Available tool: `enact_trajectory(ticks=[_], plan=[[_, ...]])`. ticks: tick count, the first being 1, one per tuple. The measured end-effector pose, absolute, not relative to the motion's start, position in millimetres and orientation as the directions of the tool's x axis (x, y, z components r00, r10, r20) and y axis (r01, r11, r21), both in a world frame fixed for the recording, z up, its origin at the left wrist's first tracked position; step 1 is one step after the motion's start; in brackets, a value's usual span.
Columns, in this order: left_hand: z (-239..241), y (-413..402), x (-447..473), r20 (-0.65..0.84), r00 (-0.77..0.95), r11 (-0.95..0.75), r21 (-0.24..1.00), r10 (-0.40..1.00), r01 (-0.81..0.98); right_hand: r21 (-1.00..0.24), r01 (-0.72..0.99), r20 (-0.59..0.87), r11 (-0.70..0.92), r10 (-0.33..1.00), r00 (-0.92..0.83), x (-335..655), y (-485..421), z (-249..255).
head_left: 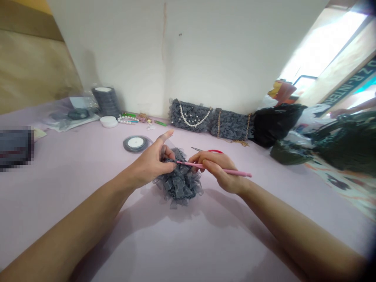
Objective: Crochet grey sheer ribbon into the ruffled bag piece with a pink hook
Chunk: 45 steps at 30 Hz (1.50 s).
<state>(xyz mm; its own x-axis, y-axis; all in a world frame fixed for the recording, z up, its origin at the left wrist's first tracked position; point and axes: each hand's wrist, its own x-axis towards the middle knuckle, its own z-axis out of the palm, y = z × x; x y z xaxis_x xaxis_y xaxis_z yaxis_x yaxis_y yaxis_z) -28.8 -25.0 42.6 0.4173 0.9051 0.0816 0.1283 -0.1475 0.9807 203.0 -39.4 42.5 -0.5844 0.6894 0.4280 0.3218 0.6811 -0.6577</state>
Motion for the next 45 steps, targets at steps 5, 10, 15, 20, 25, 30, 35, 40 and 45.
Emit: enact_trajectory(ticks=[5, 10, 15, 20, 25, 30, 35, 40, 45], plan=[[39, -24, -26, 0.171, 0.352, -0.263, 0.936, 0.920, 0.235, -0.527, 0.391, 0.500, 0.755, 0.647, -0.576, 196, -45, 43], [36, -30, -20, 0.306, 0.268, -0.398, 0.810, 0.914, 0.431, -0.357, 0.481, 0.555, 0.800, 0.597, -0.580, 182, -57, 40], [34, -39, -10, 0.397, 0.245, -0.466, 0.725, 0.884, 0.507, -0.205, 0.612, 0.547, 0.764, 0.608, -0.575, 171, -63, 29], [28, -41, 0, 0.331, 0.121, -0.351, 0.859, 0.936, 0.373, -0.002, 0.682, 0.606, 0.731, 0.543, -0.581, 170, -54, 12], [25, -37, 4, -0.070, 0.129, 0.093, 0.980, 0.989, -0.176, 0.016, 0.668, 0.665, 0.744, 0.491, -0.563, 177, -40, -1], [32, -32, -8, -0.293, 0.376, 0.403, 0.879, 0.879, -0.256, -0.010, 0.541, 0.744, 0.841, 0.368, -0.557, 184, -36, 1], [39, -27, -22, -0.307, 0.442, 0.393, 0.912, 0.843, -0.116, -0.167, 0.396, 0.647, 0.903, 0.404, -0.647, 192, -36, 15], [42, -21, -33, -0.247, 0.435, 0.291, 0.956, 0.866, -0.037, -0.322, 0.354, 0.549, 0.878, 0.478, -0.686, 195, -40, 33], [43, -16, -41, -0.226, 0.442, 0.231, 0.972, 0.868, 0.043, -0.508, 0.374, 0.427, 0.776, 0.604, -0.673, 197, -45, 41]])
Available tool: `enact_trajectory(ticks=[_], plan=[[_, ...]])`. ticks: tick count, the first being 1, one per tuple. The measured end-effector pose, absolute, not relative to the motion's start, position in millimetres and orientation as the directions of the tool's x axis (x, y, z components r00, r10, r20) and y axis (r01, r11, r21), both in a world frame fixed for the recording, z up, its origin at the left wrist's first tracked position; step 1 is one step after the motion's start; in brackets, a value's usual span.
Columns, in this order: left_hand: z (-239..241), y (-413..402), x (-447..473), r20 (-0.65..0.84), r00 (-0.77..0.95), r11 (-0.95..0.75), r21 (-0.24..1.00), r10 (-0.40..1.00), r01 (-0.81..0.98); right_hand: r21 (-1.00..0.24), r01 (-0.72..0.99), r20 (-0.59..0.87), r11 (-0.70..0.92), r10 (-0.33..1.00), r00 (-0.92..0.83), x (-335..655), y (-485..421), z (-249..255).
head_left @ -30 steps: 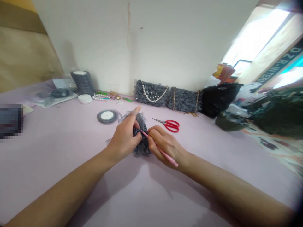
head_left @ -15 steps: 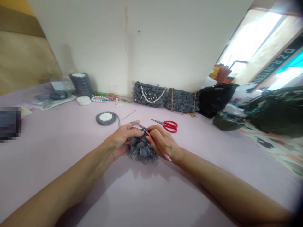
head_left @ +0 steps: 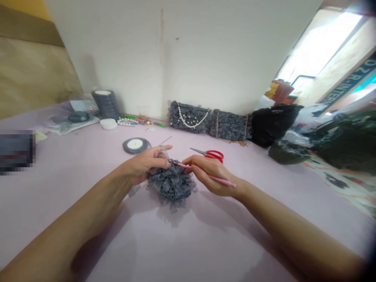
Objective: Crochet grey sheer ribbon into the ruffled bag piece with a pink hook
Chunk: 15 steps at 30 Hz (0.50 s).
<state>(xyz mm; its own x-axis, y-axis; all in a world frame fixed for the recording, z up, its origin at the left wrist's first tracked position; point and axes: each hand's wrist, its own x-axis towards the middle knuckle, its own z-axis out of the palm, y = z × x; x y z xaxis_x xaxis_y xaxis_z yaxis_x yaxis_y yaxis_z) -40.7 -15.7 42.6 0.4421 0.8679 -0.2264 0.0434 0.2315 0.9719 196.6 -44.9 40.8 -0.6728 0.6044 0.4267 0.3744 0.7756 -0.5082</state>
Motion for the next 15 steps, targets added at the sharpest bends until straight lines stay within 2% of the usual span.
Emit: enact_trajectory(ticks=[4, 7, 9, 12, 15], plan=[[43, -14, -45, -0.234, 0.476, 0.254, 0.967, 0.848, 0.022, -0.767, 0.301, 0.296, 0.567, 0.728, -0.619, 198, -46, 40], [45, -16, -43, -0.220, 0.493, 0.263, 0.965, 0.842, -0.018, -0.876, 0.201, 0.254, 0.438, 0.774, -0.580, 196, -46, 39], [44, -19, -38, -0.216, 0.514, 0.280, 0.959, 0.830, -0.049, -0.856, 0.210, 0.304, 0.473, 0.788, -0.535, 191, -48, 37], [42, -25, -29, -0.236, 0.564, 0.330, 0.941, 0.792, -0.070, -0.744, 0.375, 0.408, 0.554, 0.820, -0.402, 183, -51, 31], [37, -24, -27, -0.211, 0.545, 0.270, 0.962, 0.812, -0.030, -0.716, 0.454, 0.428, 0.531, 0.847, -0.316, 178, -52, 26]])
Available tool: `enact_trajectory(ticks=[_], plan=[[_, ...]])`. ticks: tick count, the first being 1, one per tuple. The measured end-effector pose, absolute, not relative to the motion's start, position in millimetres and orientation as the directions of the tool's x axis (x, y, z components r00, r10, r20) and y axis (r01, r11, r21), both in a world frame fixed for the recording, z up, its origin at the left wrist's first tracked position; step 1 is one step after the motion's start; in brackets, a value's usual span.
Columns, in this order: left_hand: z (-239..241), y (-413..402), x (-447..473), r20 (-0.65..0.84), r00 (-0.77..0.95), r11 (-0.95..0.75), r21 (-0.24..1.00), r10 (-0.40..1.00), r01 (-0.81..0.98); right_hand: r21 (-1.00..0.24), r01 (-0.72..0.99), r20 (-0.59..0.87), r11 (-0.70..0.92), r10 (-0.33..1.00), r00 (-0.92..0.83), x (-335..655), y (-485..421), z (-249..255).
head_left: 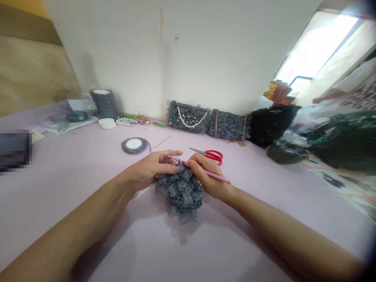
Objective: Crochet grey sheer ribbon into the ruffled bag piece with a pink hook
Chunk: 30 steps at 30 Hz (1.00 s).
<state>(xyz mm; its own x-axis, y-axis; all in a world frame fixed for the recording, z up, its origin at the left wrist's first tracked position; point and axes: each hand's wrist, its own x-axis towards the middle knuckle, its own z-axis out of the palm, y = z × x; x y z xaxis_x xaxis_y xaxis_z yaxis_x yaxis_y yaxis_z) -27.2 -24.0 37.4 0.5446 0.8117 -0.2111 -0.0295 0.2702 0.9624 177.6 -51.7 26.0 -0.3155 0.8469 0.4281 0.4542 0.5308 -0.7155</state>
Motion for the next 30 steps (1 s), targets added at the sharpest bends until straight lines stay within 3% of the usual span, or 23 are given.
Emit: enact_trajectory(ticks=[4, 7, 9, 11, 14, 18, 23, 30], plan=[[34, -13, -38, -0.045, 0.480, -0.004, 0.995, 0.876, 0.100, -0.717, 0.456, 0.430, 0.527, 0.849, -0.307, 177, -49, 26], [35, -9, -42, 0.145, 0.367, -0.250, 0.934, 0.919, 0.257, -0.693, 0.474, 0.437, 0.544, 0.839, -0.323, 178, -49, 27], [36, -12, -38, 0.183, 0.329, -0.283, 0.915, 0.926, 0.287, -0.638, 0.497, 0.470, 0.588, 0.809, -0.353, 178, -50, 25], [35, -19, -29, 0.152, 0.349, -0.232, 0.952, 0.925, 0.198, -0.517, 0.551, 0.533, 0.655, 0.750, -0.392, 178, -50, 20], [30, -31, -9, 0.087, 0.341, -0.097, 0.995, 0.936, 0.010, -0.237, 0.658, 0.641, 0.715, 0.624, -0.447, 178, -47, 10], [24, -39, 7, -0.056, 0.242, 0.118, 0.960, 0.969, -0.252, 0.012, 0.689, 0.696, 0.725, 0.489, -0.526, 179, -40, 2], [30, -37, 2, -0.200, 0.355, 0.328, 0.878, 0.913, -0.349, -0.004, 0.586, 0.741, 0.810, 0.396, -0.543, 183, -37, 2], [40, -30, -14, -0.193, 0.400, 0.296, 0.931, 0.896, -0.214, -0.098, 0.460, 0.716, 0.883, 0.384, -0.583, 187, -40, 10]])
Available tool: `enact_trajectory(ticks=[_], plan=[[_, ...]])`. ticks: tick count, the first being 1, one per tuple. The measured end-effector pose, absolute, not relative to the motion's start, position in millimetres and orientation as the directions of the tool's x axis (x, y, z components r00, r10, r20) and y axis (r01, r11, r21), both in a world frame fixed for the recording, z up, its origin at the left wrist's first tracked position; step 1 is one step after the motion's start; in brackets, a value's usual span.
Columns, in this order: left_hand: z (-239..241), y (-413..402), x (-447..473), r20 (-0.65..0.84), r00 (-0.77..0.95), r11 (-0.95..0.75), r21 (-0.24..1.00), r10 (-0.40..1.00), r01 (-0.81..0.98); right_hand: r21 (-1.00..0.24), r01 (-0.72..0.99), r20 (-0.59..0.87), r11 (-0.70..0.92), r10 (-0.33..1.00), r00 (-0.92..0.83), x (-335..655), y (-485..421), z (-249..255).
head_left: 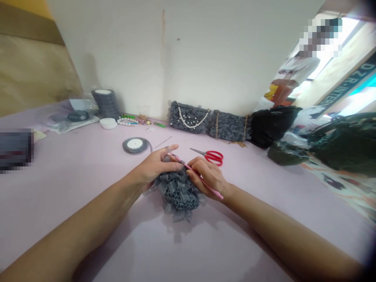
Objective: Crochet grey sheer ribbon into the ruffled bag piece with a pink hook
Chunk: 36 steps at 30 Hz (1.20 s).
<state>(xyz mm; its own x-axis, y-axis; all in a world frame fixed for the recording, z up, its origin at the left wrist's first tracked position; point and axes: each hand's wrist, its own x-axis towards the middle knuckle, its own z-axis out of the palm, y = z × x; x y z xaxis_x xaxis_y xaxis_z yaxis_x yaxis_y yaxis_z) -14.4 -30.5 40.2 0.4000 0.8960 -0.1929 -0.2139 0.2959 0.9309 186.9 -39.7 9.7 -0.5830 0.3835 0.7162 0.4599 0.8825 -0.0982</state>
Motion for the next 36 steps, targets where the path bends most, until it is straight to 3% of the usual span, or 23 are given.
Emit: enact_trajectory(ticks=[9, 19, 24, 30, 33, 36], plan=[[39, -21, -31, -0.240, 0.443, 0.297, 0.953, 0.864, -0.063, -0.036, 0.430, 0.702, 0.902, 0.330, -0.632, 188, -41, 17], [37, -8, -44, -0.270, 0.537, 0.378, 0.920, 0.799, -0.100, -0.007, 0.403, 0.670, 0.915, 0.303, -0.678, 188, -42, 26], [39, -6, -49, -0.314, 0.556, 0.424, 0.902, 0.770, -0.078, -0.184, 0.351, 0.638, 0.918, 0.383, -0.668, 189, -44, 28], [37, -8, -46, -0.310, 0.563, 0.398, 0.917, 0.766, -0.037, -0.692, 0.229, 0.530, 0.685, 0.697, -0.483, 186, -48, 29], [34, -13, -36, -0.265, 0.603, 0.373, 0.926, 0.753, -0.059, -0.785, 0.118, 0.512, 0.608, 0.744, -0.429, 179, -50, 24], [30, -21, -23, -0.227, 0.629, 0.371, 0.923, 0.744, -0.106, -0.798, 0.138, 0.522, 0.587, 0.787, -0.328, 172, -51, 15]])
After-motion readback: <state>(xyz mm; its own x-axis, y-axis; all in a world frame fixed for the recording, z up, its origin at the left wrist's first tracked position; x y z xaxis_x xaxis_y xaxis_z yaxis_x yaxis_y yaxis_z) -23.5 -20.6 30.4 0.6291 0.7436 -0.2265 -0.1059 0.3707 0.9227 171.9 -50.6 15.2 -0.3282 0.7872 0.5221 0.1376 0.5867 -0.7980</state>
